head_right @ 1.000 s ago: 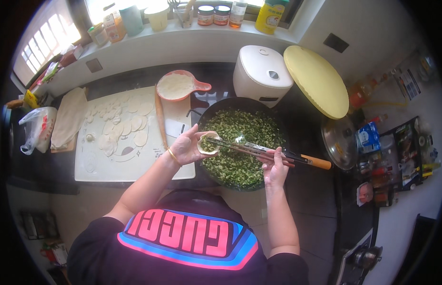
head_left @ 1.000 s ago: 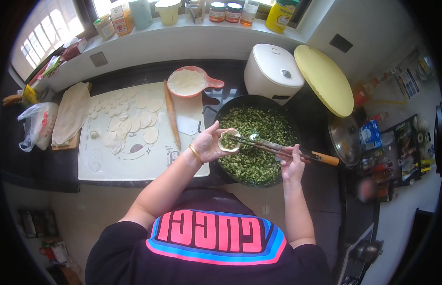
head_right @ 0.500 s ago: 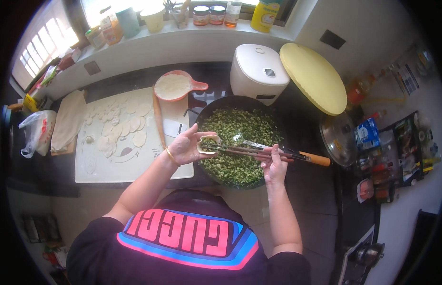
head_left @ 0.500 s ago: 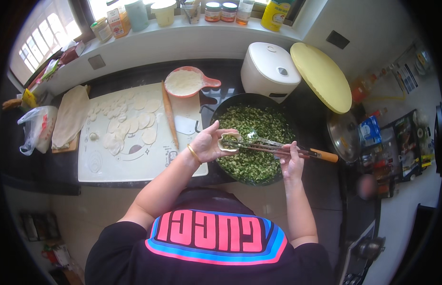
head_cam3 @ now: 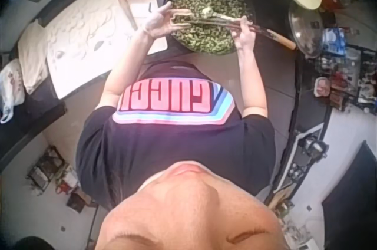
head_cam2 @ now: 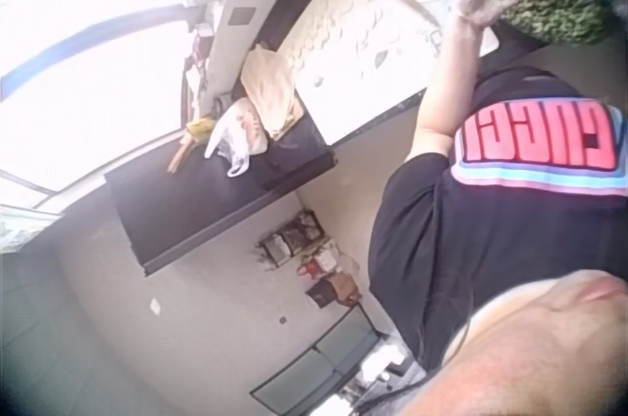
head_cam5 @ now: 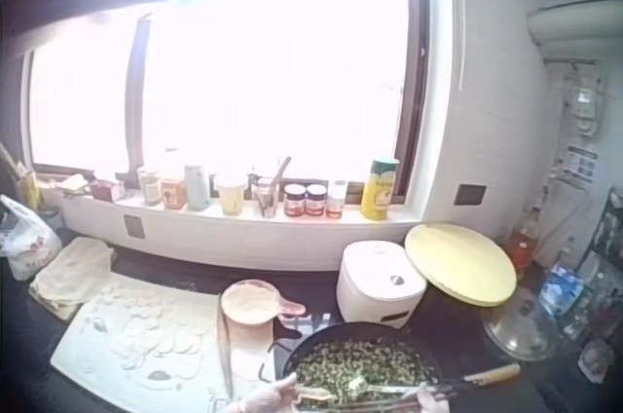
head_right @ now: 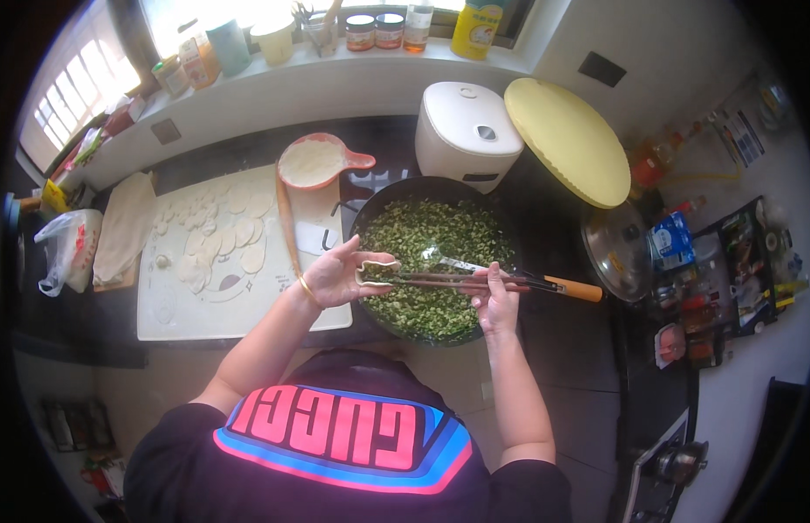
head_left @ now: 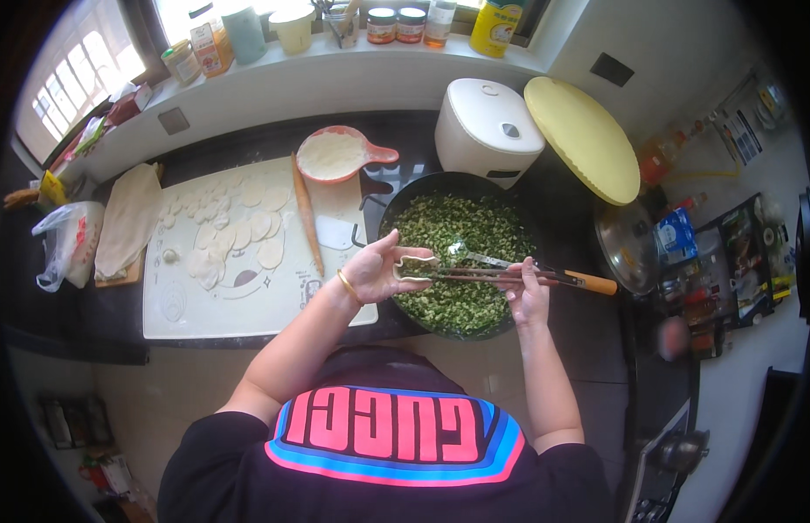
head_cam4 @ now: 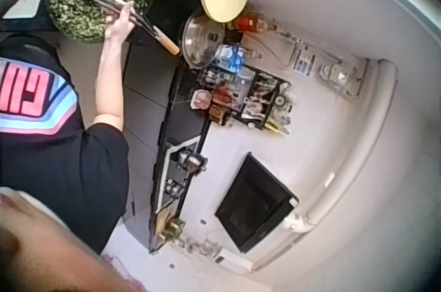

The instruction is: The person rolls out small dough circles using a rolling pin on a cutting board. They then pick up a dough circle, place a green vegetable filling in the center using chopsticks, and fold the dough to seal the dumpling. This process is repeated multiple times, with finished dumplings placed on the board.

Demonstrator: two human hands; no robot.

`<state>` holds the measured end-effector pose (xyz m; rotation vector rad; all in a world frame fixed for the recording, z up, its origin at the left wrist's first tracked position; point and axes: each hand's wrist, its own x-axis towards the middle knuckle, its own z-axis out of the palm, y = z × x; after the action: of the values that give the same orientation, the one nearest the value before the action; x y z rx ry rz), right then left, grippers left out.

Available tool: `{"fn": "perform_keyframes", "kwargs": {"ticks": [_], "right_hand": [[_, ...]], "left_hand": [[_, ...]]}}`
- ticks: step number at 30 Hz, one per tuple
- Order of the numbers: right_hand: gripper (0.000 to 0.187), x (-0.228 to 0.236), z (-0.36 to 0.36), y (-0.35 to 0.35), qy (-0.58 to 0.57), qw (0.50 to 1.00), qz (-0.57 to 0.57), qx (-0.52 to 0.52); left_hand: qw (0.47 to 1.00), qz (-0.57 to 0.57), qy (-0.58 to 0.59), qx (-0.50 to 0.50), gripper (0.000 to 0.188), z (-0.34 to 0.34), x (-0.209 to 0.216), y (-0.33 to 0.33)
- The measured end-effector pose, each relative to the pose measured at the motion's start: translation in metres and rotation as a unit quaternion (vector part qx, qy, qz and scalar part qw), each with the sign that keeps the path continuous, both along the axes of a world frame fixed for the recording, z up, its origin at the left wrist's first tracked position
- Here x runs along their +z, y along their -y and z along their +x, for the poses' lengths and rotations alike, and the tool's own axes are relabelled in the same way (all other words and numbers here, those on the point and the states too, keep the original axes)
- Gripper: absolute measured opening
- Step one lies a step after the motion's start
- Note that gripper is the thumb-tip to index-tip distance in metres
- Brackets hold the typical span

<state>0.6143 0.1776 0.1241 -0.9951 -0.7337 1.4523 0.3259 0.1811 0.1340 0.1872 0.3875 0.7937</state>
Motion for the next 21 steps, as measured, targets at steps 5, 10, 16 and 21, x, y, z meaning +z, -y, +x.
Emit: {"fn": "perform_keyframes", "kwargs": {"ticks": [5, 10, 16, 21], "right_hand": [[0.030, 0.025, -0.007, 0.001, 0.042, 0.998, 0.049, -0.016], [0.022, 0.034, 0.005, 0.019, 0.281, 0.932, 0.227, -0.033], [0.020, -0.003, -0.042, 0.059, 0.627, 0.543, 0.500, 0.248], [0.024, 0.030, -0.057, 0.053, 0.653, 0.586, 0.400, 0.266]], "left_hand": [[0.999, -0.037, 0.025, 0.028, 0.058, -0.004, -0.029, -0.006], [0.996, -0.063, 0.006, 0.070, 0.057, -0.013, -0.034, -0.006], [0.997, -0.029, 0.047, 0.051, 0.051, -0.015, -0.034, -0.007], [0.997, -0.014, 0.057, 0.043, 0.049, -0.013, -0.025, -0.003]]}}
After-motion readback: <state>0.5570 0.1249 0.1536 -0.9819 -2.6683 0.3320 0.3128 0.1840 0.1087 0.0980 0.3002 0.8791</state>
